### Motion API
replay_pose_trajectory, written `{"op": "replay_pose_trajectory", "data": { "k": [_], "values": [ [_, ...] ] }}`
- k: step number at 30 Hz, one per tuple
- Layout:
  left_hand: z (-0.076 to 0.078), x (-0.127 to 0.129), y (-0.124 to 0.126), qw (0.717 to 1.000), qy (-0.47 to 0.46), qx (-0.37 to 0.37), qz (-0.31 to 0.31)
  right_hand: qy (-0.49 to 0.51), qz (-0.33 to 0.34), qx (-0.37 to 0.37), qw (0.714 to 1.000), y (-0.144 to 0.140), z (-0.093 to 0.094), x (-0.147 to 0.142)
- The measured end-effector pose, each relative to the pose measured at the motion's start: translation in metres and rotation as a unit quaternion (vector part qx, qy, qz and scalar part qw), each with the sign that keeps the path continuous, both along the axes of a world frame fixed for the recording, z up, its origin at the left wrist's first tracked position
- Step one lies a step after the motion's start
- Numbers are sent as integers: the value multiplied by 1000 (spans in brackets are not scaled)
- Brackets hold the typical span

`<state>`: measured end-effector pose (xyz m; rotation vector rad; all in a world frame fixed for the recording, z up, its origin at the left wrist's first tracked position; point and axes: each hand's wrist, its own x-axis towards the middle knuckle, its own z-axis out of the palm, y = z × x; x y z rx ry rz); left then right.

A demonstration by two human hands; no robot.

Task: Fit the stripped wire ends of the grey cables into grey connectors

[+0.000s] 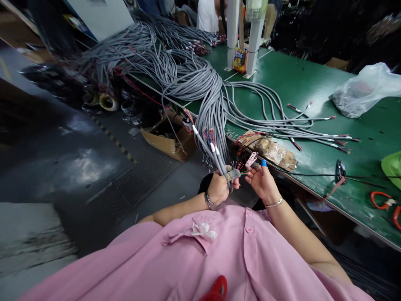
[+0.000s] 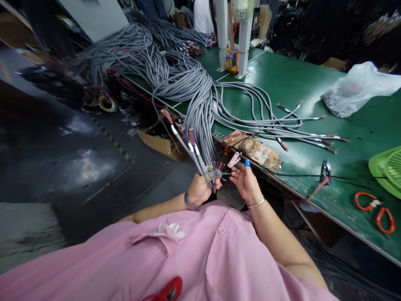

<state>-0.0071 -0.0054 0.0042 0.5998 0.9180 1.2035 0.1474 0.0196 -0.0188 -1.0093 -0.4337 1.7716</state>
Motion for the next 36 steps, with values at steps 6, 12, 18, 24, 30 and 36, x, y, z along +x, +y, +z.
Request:
{"op": "replay_pose_trajectory", "data": {
  "k": [6, 12, 18, 24, 30, 36],
  "values": [
    [-1, 7, 9, 1000, -3, -4, -18, -115, -11, 114, 987, 10, 2, -7],
    [-5, 12, 13, 1000, 1, -5, -12, -200, -98, 143, 964, 15, -5, -11],
    [-6, 15, 15, 1000, 20, -1, -15, -65, -57, 104, 991, 25, 0, -13],
    [-9, 15, 13, 999, 31, 2, -19, -34, -97, 95, 990, 26, -1, -18],
    [-4, 10, 6, 999, 29, 5, -19, -6, -38, 56, 998, 15, -2, -12],
    [-15, -2, -3, 999, 47, 18, -15, 4, 164, 31, 986, -2, -6, 10]
  ]
}}
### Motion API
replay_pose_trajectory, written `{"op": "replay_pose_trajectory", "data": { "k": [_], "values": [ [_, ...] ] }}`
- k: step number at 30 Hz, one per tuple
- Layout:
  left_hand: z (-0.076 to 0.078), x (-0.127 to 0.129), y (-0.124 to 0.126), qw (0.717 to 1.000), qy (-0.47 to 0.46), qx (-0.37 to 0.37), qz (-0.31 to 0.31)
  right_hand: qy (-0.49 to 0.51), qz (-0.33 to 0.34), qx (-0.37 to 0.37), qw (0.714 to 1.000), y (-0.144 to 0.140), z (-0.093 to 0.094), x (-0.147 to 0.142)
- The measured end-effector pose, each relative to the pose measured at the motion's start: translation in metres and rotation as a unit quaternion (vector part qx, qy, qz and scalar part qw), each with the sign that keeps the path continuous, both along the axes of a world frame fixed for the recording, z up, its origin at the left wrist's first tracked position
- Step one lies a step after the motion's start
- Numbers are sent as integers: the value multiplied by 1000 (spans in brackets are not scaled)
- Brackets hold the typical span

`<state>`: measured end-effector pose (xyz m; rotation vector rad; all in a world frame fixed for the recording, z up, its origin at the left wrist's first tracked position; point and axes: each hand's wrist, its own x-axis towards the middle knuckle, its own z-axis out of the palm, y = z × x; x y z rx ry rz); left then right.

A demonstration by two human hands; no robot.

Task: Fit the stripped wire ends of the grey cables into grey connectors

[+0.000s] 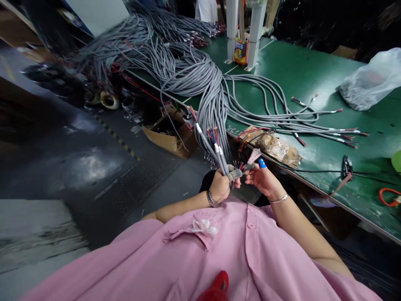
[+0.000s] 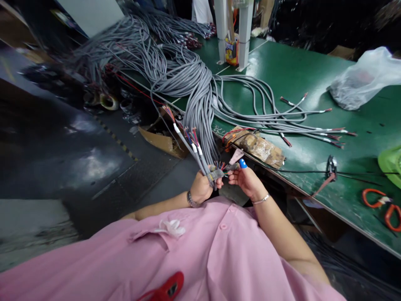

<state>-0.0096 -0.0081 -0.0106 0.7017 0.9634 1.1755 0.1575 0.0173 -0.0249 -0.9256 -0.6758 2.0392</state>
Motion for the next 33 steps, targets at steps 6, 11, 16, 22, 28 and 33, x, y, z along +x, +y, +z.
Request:
{"op": "replay_pose_trajectory", "data": {
  "k": [6, 11, 16, 22, 28, 33],
  "values": [
    [-8, -2, -3, 1000, 18, 0, -1, -112, 8, 99, 989, -11, 7, -1],
    [-6, -4, -3, 998, 30, -10, -57, -162, -47, 149, 974, -13, 9, -10],
    [-6, -6, -2, 992, 49, -6, -116, -165, -40, 163, 972, -15, 9, -15],
    [-9, -3, -1, 999, 13, -3, -45, -115, -117, 105, 981, -14, 3, -9],
    [-5, -1, -1, 1000, -1, -12, -1, -37, -74, 28, 996, -15, 0, -2],
    [4, 6, 2, 999, -34, -9, 15, -21, -116, 5, 993, 6, 2, -5]
  ]
}}
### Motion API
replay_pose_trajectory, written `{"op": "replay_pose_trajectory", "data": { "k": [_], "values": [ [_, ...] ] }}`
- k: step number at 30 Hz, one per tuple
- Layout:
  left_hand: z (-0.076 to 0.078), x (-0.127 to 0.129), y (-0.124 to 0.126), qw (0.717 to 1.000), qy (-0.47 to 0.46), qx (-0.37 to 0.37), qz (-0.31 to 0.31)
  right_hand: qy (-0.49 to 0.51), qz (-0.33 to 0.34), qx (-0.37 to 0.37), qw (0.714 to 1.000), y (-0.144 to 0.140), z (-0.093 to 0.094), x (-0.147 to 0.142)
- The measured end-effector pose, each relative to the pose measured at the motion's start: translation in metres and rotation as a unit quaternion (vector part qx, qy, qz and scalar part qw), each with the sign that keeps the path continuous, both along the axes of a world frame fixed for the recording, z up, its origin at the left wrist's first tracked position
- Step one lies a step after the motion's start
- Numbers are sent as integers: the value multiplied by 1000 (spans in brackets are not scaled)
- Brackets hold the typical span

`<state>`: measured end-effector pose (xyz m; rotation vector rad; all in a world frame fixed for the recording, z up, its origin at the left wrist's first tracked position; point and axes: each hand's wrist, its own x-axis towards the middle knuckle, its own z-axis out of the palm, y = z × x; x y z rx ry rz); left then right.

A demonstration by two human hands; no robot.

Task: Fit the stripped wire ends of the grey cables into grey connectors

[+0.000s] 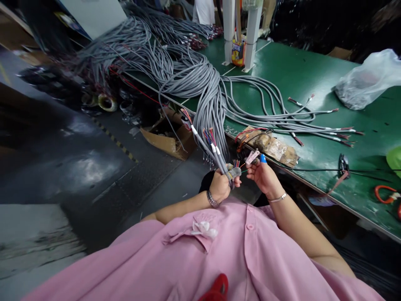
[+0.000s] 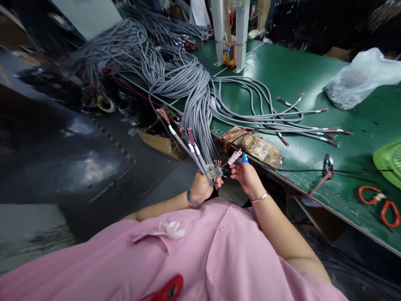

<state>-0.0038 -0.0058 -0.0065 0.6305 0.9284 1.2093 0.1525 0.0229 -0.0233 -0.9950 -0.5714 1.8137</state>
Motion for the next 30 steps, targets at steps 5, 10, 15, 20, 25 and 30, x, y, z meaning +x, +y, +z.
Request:
{"op": "replay_pose_trajectory", "data": {
  "k": [5, 10, 15, 20, 25, 30],
  "values": [
    [8, 10, 6, 1000, -10, 6, 5, -79, -64, 100, 990, 14, 4, -8],
    [7, 18, 10, 1000, -1, 17, 8, -183, -164, 154, 957, 13, -4, -10],
    [1, 24, 11, 999, 12, 28, 16, -13, -91, 87, 992, 17, -6, -15],
    [-4, 25, 8, 998, 50, 24, 19, 20, -126, 74, 989, 21, -4, -24],
    [-7, 24, 5, 998, 66, 22, 9, 35, -143, 46, 988, 21, -1, -28],
    [-5, 19, 3, 999, 41, 14, 10, 78, -102, 18, 992, 14, -1, -24]
  ]
}}
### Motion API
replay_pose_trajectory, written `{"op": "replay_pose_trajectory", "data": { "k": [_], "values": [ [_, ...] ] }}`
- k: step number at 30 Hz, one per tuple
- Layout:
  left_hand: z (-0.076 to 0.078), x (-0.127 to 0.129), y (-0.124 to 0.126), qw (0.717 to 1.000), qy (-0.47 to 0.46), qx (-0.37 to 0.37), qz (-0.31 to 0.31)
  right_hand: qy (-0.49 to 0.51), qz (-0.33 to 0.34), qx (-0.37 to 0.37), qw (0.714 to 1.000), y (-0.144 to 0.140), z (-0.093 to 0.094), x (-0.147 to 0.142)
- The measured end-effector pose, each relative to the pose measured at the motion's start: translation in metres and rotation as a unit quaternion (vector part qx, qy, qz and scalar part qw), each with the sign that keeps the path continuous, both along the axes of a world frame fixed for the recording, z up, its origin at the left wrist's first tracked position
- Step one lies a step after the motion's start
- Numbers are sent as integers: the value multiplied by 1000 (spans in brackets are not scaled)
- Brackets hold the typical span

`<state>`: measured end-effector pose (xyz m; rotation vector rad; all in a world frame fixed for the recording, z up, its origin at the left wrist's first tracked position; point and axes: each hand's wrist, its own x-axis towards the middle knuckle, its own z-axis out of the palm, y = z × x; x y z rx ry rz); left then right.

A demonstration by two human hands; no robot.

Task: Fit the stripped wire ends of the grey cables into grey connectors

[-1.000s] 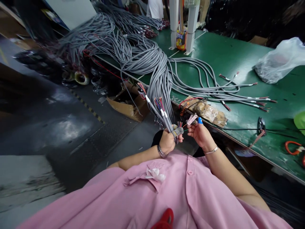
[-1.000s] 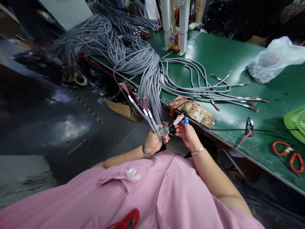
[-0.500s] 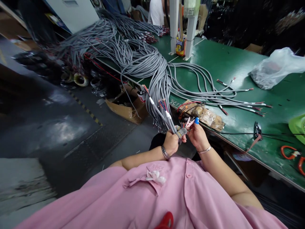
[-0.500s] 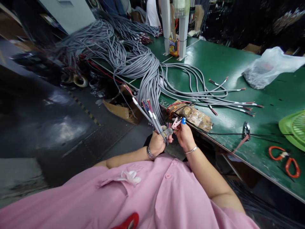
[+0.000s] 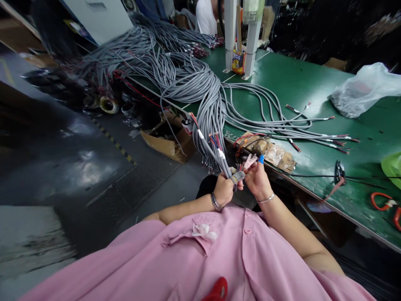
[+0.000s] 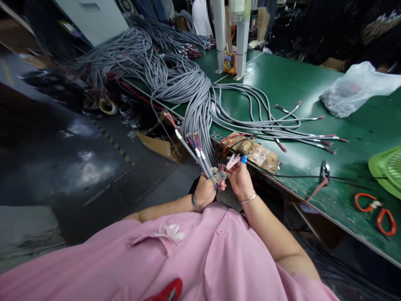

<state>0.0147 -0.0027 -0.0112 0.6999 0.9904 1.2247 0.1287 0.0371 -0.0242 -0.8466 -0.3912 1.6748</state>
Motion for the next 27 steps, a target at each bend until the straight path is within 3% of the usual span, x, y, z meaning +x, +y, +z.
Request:
{"op": "replay_pose_trajectory", "data": {
  "k": [6, 9, 16, 27],
  "values": [
    [0, -14, -7, 999, 9, 18, -28, -2, 57, -1, 998, -8, -2, 13],
    [2, -18, -6, 999, 26, 24, -12, -9, 76, -5, 997, -7, 2, 17],
    [10, -8, 7, 999, 20, 25, 43, -63, 48, 20, 997, -5, 15, 15],
    [4, -1, 13, 997, 8, 37, 72, -25, 21, -29, 999, -2, 11, 13]
  ]
}}
